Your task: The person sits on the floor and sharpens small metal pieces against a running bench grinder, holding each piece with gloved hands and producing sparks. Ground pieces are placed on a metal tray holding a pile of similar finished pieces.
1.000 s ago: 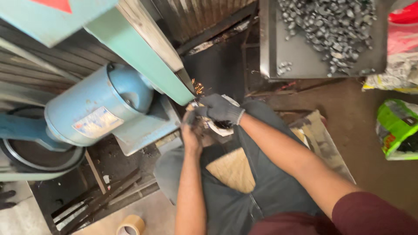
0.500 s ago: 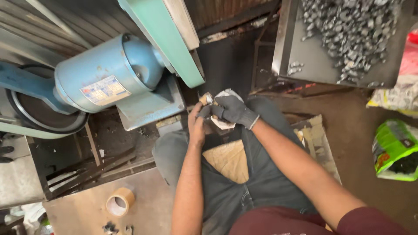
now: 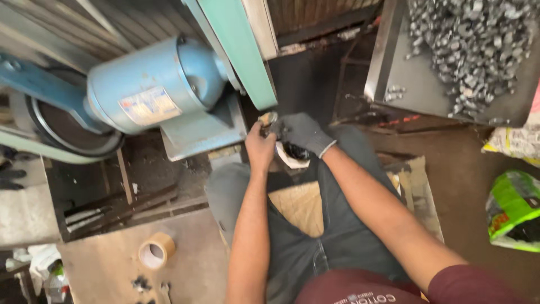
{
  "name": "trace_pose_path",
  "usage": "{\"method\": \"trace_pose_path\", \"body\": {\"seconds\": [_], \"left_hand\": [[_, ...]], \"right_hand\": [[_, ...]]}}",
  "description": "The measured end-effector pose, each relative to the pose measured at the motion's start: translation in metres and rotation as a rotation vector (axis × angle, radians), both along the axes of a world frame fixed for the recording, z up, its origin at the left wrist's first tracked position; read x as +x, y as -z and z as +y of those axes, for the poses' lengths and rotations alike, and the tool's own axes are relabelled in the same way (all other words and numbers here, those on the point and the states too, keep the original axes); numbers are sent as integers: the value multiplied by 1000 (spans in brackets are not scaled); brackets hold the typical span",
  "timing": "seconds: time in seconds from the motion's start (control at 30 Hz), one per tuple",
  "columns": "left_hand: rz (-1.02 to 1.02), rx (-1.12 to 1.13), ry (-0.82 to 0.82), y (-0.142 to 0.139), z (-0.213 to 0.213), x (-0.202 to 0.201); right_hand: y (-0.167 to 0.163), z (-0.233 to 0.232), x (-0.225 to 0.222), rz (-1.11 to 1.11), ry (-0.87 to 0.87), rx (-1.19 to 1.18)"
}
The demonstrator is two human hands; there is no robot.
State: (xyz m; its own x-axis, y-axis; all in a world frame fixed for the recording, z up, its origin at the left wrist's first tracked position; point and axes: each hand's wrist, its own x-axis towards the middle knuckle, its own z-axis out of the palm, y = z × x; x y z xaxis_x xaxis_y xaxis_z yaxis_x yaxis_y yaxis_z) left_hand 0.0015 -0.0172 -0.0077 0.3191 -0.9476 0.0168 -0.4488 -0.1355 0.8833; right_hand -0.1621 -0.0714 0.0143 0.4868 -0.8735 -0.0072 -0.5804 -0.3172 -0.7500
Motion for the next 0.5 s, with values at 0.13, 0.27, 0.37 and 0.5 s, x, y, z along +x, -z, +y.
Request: {"method": "trace_pose_path", "body": {"seconds": [0.13,0.27,0.37,0.5], "left_hand": [[70,87,67,-18,22,6],[239,191,123,-31,13,11],[42,222,68,-20,-1,9],[920,128,33,14,-3,-5]], "right_hand": [[-22,26,-21,-420,97,144],[-34,31,-32,-685,54,372],[-26,23,-26,-688,229,604],[-8,5,-5,-868,417,624]]}}
